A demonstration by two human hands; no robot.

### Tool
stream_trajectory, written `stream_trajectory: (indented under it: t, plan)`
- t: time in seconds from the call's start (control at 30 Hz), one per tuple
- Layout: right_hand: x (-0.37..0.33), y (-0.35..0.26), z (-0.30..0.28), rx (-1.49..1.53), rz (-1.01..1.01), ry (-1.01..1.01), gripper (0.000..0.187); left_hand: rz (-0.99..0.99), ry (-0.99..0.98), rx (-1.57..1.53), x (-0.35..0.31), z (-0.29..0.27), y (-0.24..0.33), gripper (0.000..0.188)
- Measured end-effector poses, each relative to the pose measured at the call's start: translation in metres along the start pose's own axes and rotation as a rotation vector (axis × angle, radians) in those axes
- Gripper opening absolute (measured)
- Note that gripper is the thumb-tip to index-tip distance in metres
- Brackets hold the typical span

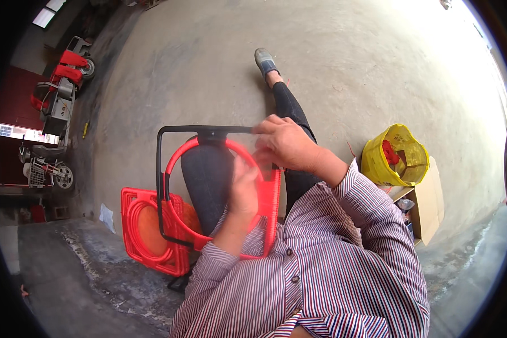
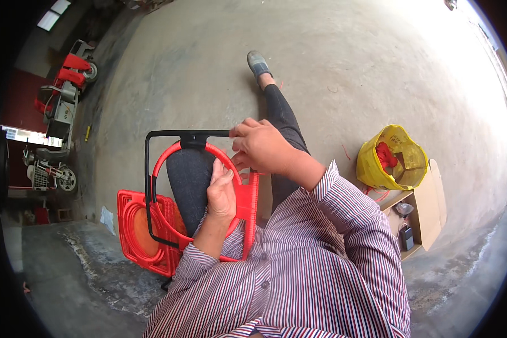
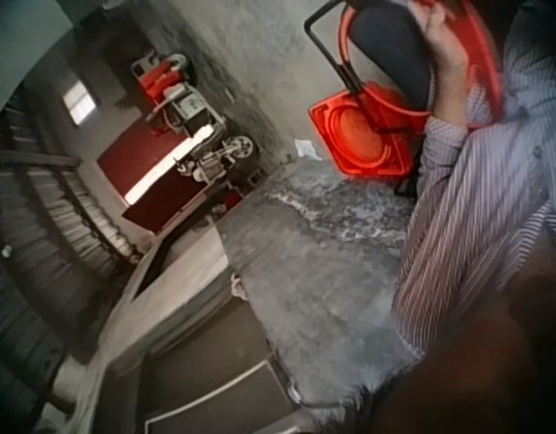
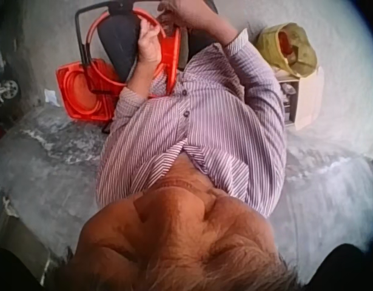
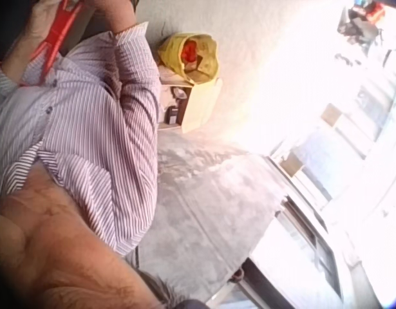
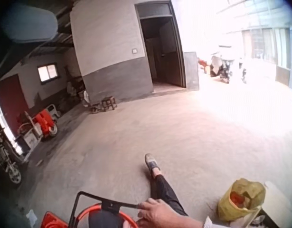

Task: Wrapping red plastic cord around a circular plastic furniture frame to create a stool or chair part.

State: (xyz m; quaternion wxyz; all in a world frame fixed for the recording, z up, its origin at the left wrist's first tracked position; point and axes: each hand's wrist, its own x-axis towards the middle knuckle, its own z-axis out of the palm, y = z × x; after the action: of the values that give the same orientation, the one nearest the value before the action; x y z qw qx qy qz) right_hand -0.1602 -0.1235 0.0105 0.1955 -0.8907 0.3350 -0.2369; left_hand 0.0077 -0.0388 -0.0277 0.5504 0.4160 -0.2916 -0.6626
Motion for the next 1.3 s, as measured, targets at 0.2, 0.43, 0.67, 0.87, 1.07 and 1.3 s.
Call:
stream_trajectory:
  t: [0.2,0.43,0.67,0.87,1.07,1.3]
  plan:
    - [-0.049,0.012,0.004,0.488,0.377,0.600,0.053,-0.237,-0.005,-0.308,0.003,-0.016,-0.004,0.064]
    - [-0.067,-0.005,0.013,0.734,0.527,0.120,0.040,-0.261,0.025,-0.264,0.006,-0.015,-0.012,0.051]
    - [-0.109,-0.018,-0.034,1.664,0.323,0.575,0.037,-0.384,0.051,-0.089,0.002,-0.010,-0.002,0.030]
    - [-0.175,0.003,-0.093,1.555,0.401,0.994,0.025,-0.493,-0.089,0.009,0.004,0.001,0.017,0.023]
    - [-0.102,-0.011,-0.014,1.129,0.762,0.644,0.021,-0.513,-0.088,0.066,0.006,0.001,0.010,0.025]
    - [-0.088,-0.026,0.013,1.233,0.696,0.238,0.017,-0.510,-0.073,0.090,0.004,0.001,0.011,0.020]
